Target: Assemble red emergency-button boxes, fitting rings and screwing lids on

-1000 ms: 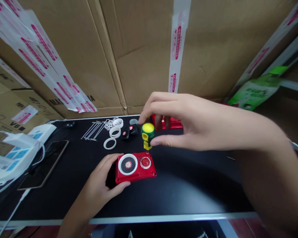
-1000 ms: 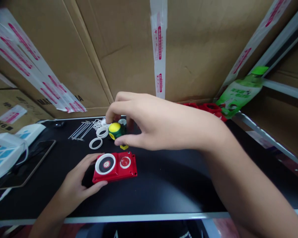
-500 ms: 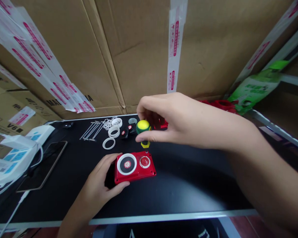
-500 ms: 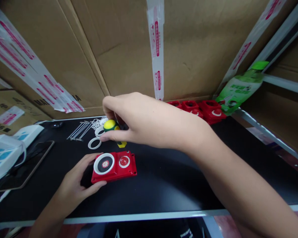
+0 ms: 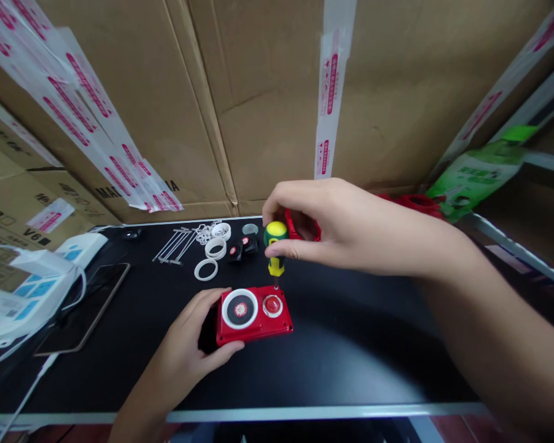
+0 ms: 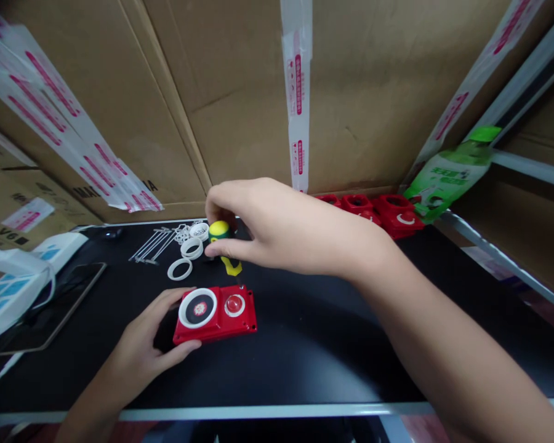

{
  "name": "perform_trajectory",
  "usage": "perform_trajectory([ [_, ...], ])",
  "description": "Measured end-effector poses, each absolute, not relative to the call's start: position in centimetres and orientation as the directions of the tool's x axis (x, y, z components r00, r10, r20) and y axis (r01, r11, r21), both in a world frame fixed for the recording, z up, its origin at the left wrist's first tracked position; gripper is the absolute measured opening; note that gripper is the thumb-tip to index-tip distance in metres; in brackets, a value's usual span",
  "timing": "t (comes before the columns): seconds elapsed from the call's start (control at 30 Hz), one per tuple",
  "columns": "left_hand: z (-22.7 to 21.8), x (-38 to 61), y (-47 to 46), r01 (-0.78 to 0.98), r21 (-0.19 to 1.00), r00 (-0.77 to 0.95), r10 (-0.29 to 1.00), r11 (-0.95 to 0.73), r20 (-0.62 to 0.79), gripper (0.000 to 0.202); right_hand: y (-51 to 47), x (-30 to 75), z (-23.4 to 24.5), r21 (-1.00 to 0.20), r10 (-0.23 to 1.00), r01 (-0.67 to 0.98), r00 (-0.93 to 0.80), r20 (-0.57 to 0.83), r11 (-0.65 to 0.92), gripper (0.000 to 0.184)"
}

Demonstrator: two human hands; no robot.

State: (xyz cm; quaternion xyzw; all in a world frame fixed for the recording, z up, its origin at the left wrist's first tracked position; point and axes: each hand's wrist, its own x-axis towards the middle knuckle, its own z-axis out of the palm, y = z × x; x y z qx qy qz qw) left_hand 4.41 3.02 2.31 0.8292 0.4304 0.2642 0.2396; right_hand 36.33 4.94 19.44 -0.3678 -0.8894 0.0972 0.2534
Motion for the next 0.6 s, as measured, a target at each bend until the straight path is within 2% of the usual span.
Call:
perform_trajectory([
  [0.13, 2.4, 4.6, 3.0, 0.581, 0.633, 0.491, 0.841, -0.511, 0.229, 0.055, 4.8, 36.4, 19.4, -0.36, 0.74, 0.647, -0.575, 0.349, 0.672, 0.037],
  [0.3, 2.1, 4.4, 3.1, 0.588, 0.633, 0.483, 0.846, -0.504, 0.225, 0.057, 4.7, 37.7, 20.0, -0.472, 0.683, 0.521, -0.671, 0.289, 0.712, 0.045],
  [0.43, 2.2, 4.5, 3.0, 0.591, 0.636, 0.477, 0.851, -0.496, 0.22, 0.056, 4.9, 38.0, 20.2, -0.534, 0.647, 0.455, -0.72, 0.249, 0.712, 0.031],
  [0.53, 2.5, 4.6, 2.9, 0.593, 0.643, 0.472, 0.856, -0.484, 0.209, 0.055, 4.9, 37.5, 20.2, -0.504, 0.669, 0.491, -0.694, 0.265, 0.71, 0.021],
  [0.6, 2.5, 4.7, 2.9, 0.591, 0.641, 0.474, 0.853, -0.49, 0.216, 0.055, 4.9, 37.1, 20.0, -0.457, 0.686, 0.533, -0.668, 0.288, 0.712, 0.022],
])
